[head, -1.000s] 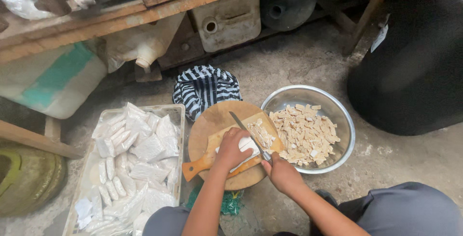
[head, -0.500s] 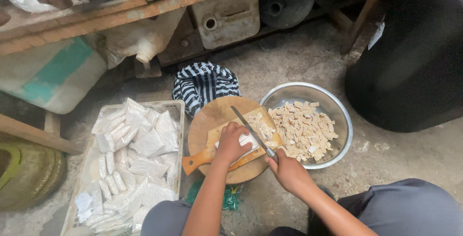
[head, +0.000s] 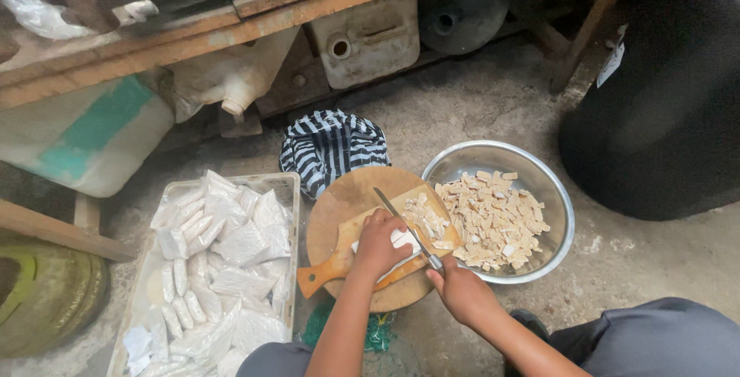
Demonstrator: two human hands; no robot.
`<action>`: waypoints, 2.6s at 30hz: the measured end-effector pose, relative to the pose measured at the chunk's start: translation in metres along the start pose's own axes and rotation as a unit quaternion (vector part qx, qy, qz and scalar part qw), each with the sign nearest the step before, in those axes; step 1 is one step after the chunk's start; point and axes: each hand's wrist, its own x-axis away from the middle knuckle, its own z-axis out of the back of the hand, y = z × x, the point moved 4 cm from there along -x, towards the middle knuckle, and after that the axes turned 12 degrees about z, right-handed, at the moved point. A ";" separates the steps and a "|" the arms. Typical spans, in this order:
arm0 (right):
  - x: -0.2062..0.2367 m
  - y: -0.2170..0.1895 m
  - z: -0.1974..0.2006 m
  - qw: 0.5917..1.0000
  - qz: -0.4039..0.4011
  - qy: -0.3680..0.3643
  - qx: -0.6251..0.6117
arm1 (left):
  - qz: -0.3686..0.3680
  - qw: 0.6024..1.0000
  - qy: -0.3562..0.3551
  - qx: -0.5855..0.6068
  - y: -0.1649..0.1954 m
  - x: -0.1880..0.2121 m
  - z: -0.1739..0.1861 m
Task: The person sits on the floor and slices white food blocks with a knife on a round wooden cutting board, cutting each block into small pieces that collect in a metal bowl. They unwrap plastic-wrapped blocks from a crate, place them on the board, and cut them one at a time.
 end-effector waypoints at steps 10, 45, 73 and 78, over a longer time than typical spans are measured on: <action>-0.023 0.017 0.021 0.994 -0.041 -0.001 -0.101 | 0.000 1.000 -0.001 0.000 -0.007 0.000 0.001; 0.030 -0.010 0.030 1.000 -0.015 -0.008 -0.023 | 0.001 0.999 0.017 -0.044 -0.006 0.002 0.000; 0.035 -0.016 0.032 1.000 -0.013 -0.011 0.009 | 0.009 1.000 -0.019 -0.015 -0.006 0.007 0.007; 0.038 -0.019 0.032 1.000 -0.001 0.001 0.007 | 0.013 0.999 -0.025 -0.016 -0.006 0.006 0.008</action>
